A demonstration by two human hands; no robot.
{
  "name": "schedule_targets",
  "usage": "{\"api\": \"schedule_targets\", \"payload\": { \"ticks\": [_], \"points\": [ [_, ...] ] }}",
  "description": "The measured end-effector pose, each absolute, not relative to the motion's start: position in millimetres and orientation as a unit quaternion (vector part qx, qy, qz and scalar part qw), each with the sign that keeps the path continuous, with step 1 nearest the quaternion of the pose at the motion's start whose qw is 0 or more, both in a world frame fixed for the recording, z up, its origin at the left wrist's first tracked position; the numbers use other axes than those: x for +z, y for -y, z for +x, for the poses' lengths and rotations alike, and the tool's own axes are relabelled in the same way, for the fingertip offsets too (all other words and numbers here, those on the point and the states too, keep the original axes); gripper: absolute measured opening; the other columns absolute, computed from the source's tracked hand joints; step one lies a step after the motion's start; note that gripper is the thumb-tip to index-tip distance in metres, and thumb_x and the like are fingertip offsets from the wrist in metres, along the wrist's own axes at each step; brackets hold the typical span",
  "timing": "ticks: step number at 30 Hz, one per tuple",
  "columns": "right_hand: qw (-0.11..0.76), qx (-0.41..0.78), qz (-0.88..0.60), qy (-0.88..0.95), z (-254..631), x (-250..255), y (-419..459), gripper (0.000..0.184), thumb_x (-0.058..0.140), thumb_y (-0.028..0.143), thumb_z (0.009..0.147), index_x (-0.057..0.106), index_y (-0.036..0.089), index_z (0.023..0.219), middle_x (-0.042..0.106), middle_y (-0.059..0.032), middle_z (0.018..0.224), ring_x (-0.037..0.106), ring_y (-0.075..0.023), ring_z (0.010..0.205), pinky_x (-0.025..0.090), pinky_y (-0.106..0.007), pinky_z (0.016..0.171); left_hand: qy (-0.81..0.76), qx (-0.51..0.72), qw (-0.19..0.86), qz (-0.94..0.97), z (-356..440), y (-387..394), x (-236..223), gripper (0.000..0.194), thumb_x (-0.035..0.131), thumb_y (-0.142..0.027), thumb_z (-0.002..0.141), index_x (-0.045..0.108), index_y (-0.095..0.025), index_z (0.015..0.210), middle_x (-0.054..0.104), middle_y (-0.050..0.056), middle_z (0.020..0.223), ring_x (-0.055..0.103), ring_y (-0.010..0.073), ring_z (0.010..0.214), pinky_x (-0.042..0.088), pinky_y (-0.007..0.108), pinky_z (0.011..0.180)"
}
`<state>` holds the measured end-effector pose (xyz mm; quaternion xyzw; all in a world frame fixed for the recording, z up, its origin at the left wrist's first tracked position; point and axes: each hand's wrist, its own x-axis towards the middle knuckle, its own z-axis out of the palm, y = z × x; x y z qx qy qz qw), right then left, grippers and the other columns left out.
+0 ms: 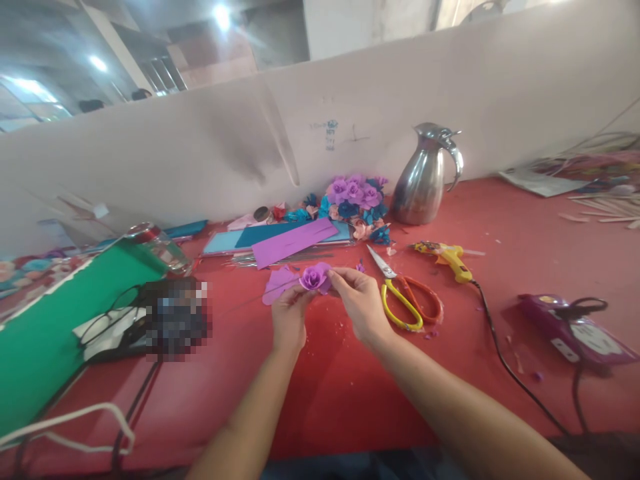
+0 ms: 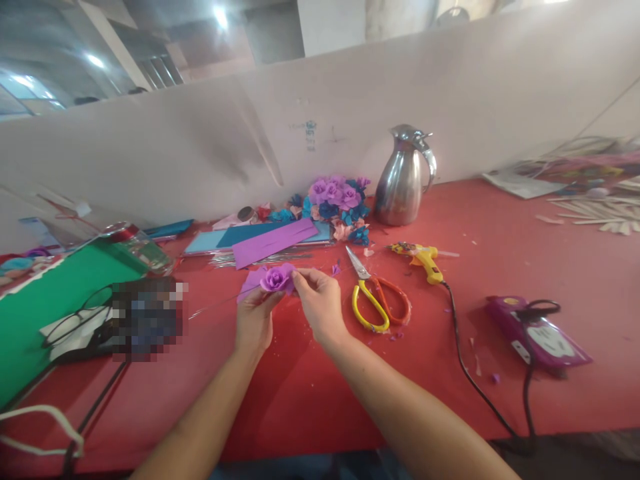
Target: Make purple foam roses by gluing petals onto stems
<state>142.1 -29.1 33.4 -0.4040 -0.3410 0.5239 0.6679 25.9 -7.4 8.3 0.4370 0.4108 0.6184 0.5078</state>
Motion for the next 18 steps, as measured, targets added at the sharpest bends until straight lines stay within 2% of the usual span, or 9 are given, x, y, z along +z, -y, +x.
{"api": "schedule_targets", "payload": {
  "ticks": [5,11,18],
  "points": [
    [0.670,0.529,-0.402,0.333,141.1,33.2,29.4,0.024,0.069,0.040,0.071,0.073,0.017,0.078,0.070,-0.0020,0.070,0.061,-0.0139,0.064,0.052,-0.030,0.070,-0.422,0.617,0.506,0.431,25.5,6.9,6.5,0.012,0.078,-0.017,0.057,0.075,-0.020,0.068,0.071,0.000,0.070,0.062,0.0167,0.074,0.047,0.032,0.079],
    [0.668,0.527,-0.402,0.338,141.8,33.7,29.4,0.024,0.069,0.040,0.071,0.072,0.017,0.076,0.069,-0.0015,0.069,0.060,-0.0141,0.064,0.050,-0.030,0.069,-0.421,0.614,0.504,0.438,24.1,5.5,2.8,0.018,0.078,-0.016,0.057,0.077,-0.019,0.075,0.073,0.001,0.075,0.062,0.0152,0.071,0.047,0.029,0.076],
    [0.666,0.523,-0.407,0.342,141.6,35.4,30.3,0.020,0.065,0.036,0.072,0.072,0.018,0.076,0.069,-0.0014,0.070,0.061,-0.0148,0.067,0.049,-0.030,0.071,-0.435,0.618,0.485,0.441,23.0,5.5,-1.6,0.011,0.076,-0.018,0.059,0.076,-0.018,0.070,0.071,0.001,0.068,0.060,0.0147,0.067,0.048,0.029,0.072]
  ]
}}
